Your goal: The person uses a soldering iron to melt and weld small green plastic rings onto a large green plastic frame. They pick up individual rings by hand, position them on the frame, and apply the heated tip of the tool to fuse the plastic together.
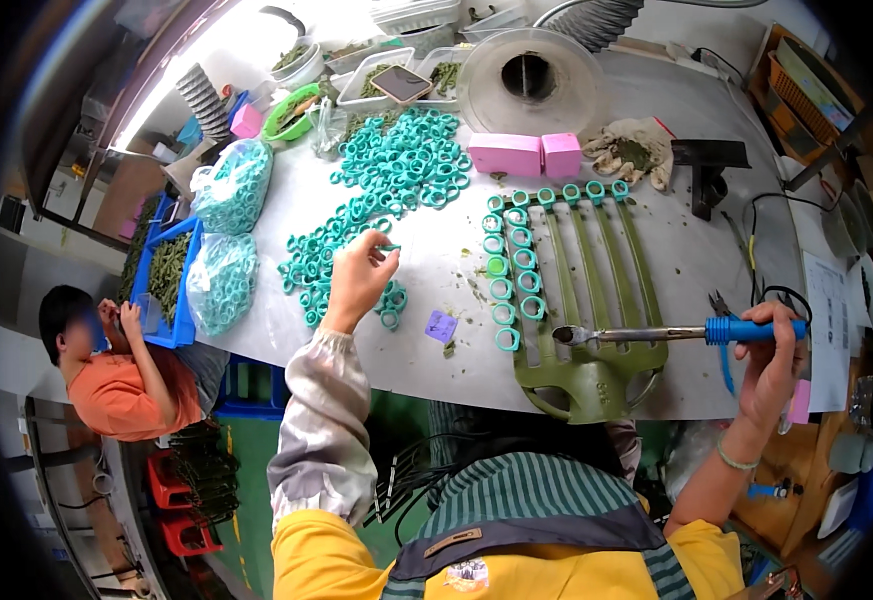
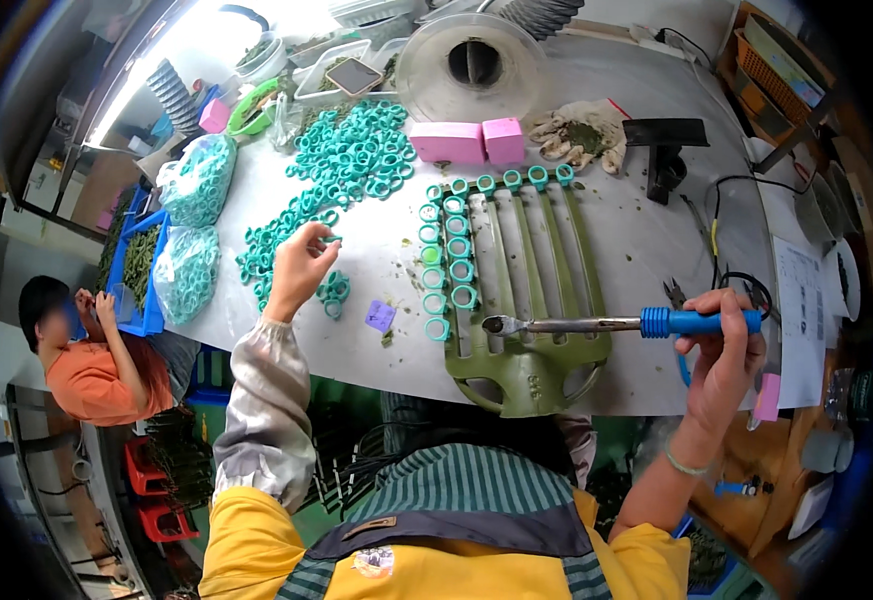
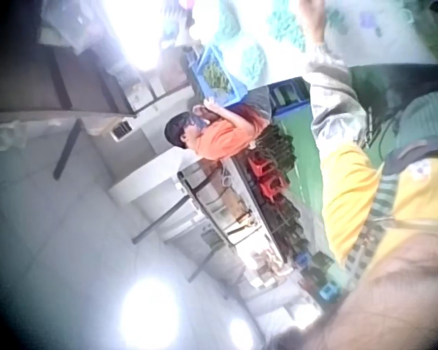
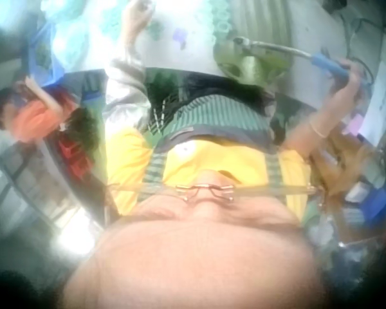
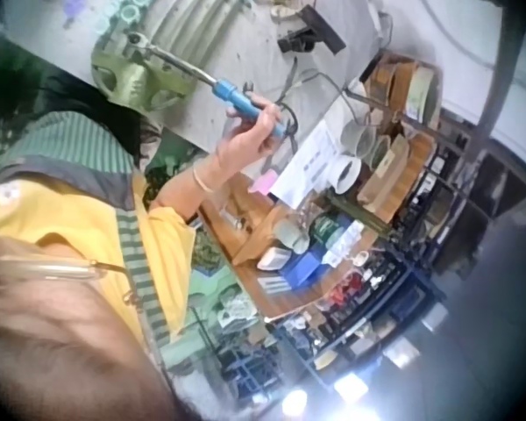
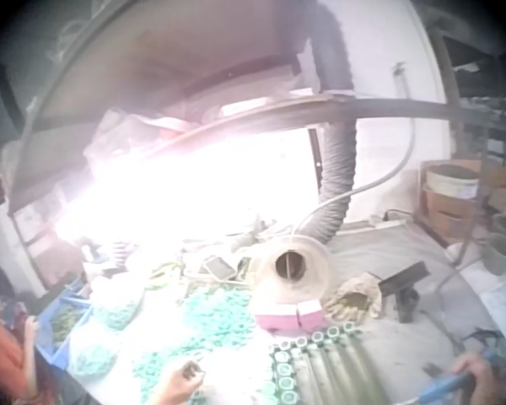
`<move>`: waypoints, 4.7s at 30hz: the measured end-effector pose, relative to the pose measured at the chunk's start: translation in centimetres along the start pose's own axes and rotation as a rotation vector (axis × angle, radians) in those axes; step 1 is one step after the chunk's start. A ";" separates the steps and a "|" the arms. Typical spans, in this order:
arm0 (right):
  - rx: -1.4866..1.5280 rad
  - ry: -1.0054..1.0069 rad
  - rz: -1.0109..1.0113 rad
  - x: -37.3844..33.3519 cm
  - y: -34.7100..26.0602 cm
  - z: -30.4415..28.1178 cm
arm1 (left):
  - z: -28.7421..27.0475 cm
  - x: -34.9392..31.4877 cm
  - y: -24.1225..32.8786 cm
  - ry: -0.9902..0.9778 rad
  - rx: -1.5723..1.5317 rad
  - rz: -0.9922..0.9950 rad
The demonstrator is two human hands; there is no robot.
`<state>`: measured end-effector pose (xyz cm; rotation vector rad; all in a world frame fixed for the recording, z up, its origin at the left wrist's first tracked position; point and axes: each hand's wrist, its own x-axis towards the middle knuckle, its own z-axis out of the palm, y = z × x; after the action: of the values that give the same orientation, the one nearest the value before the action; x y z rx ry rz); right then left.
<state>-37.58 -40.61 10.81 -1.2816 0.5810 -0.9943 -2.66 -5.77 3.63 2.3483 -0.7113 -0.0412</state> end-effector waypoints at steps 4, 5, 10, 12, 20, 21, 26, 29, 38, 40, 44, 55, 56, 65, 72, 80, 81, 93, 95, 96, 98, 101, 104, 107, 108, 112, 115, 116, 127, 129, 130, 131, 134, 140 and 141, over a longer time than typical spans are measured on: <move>-0.019 -0.016 -0.002 0.1 0.0 -0.1 | -0.2 -3.5 5.0 -0.114 -0.574 -0.118; -0.023 -0.012 -0.003 0.0 0.0 0.0 | -0.4 -4.5 6.2 -0.229 -0.596 -0.120; 0.000 -0.041 0.017 0.0 0.6 0.0 | 2.7 -8.4 12.5 -0.267 -0.617 0.175; 0.003 -0.051 0.023 -0.1 0.8 0.0 | 3.5 -8.6 13.4 -0.226 -0.357 0.399; 0.071 -0.081 0.074 -0.8 2.5 1.0 | 6.7 -8.9 13.8 -0.242 -0.218 0.498; 0.073 -0.078 0.075 -0.8 2.5 1.0 | 6.7 -8.9 13.8 -0.247 -0.217 0.496; 0.021 -0.073 0.027 -0.4 1.5 0.1 | 6.3 -8.9 13.9 -0.281 -0.182 0.492; 0.026 -0.055 0.014 0.0 0.4 -1.0 | 6.3 -8.6 13.9 -0.316 -0.153 0.531; 0.037 -0.010 -0.020 0.7 0.3 -1.8 | -0.1 -8.3 3.0 0.161 0.319 -0.042; 0.032 0.009 -0.019 0.8 0.3 -1.7 | 1.0 -9.2 1.2 0.199 0.326 0.033; 0.025 0.060 -0.004 1.2 0.1 -1.8 | 1.8 -9.1 0.6 0.225 0.157 0.021; 0.038 0.121 -0.034 3.6 3.0 1.1 | 3.1 -0.3 11.1 -0.190 -0.390 0.204; 0.042 0.095 -0.049 4.0 3.7 1.4 | 4.0 0.6 12.1 -0.221 -0.400 0.226; 0.049 0.039 -0.048 5.7 6.9 3.7 | 10.1 5.6 13.2 -0.227 -0.161 0.467; 0.087 0.010 -0.030 6.0 8.3 5.3 | 11.9 6.6 12.8 -0.205 -0.049 0.618; -0.002 0.091 -0.055 5.6 6.2 3.7 | 11.7 6.7 12.0 -0.197 -0.032 0.649; 0.013 0.095 -0.064 5.5 6.0 3.2 | 11.7 6.8 12.3 -0.165 -0.072 0.683; 0.074 0.095 0.002 4.9 5.2 1.5 | -0.3 8.3 -10.2 0.105 0.288 -0.012; 0.064 0.101 -0.005 4.7 4.9 1.5 | -0.5 8.0 -7.6 0.019 0.181 -0.124; 0.063 0.099 -0.010 4.6 4.7 1.6 | -0.7 7.9 -7.0 -0.116 0.267 -0.184; 0.054 0.098 -0.010 4.5 3.9 1.7 | -0.4 8.0 -5.4 -0.251 0.346 -0.242; 0.047 0.090 -0.016 4.4 3.8 1.8 | 1.8 8.8 -2.9 0.192 0.293 0.003; 0.050 0.076 -0.024 4.3 3.6 2.1 | 3.6 9.0 -2.5 0.240 0.483 -0.008; 0.042 0.072 -0.029 4.2 3.6 1.9 | 4.7 8.5 -2.3 0.150 0.535 -0.083; 0.042 0.064 -0.031 4.2 3.6 1.9 | 4.7 8.1 -2.7 0.196 0.451 -0.051; 0.036 0.091 -0.028 4.0 3.5 1.6 | 4.1 6.8 0.2 0.178 0.099 0.033; 0.028 0.103 -0.046 3.8 3.6 1.6 | 3.4 4.7 5.2 0.028 -0.288 0.010; 0.041 0.091 -0.048 3.8 3.7 2.0 | 3.4 3.8 6.0 -0.036 -0.385 0.056; 0.077 0.070 -0.041 4.3 6.6 2.7 | 10.7 3.0 13.0 -0.141 -0.101 0.534; 0.092 0.047 -0.048 4.2 6.9 3.3 | 11.6 3.1 13.1 -0.170 -0.102 0.518; 0.088 0.048 -0.039 4.2 7.0 3.7 | 11.9 3.3 13.1 -0.169 -0.087 0.528; 0.090 0.052 -0.037 4.2 7.0 3.9 | 11.9 3.3 13.2 -0.167 -0.069 0.535; 0.088 0.013 -0.046 4.2 7.0 4.0 | 11.7 3.2 13.3 -0.199 -0.052 0.530; 0.052 0.090 -0.034 4.1 4.3 1.7 | 11.2 3.2 13.5 -0.201 -0.065 0.598; 0.056 0.090 -0.037 4.1 4.2 1.5 | 10.4 3.5 13.0 -0.196 -0.059 0.590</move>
<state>-33.20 -43.47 7.80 -1.2063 0.5964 -1.0958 -8.14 -21.92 4.14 2.0107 -1.4506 -0.0318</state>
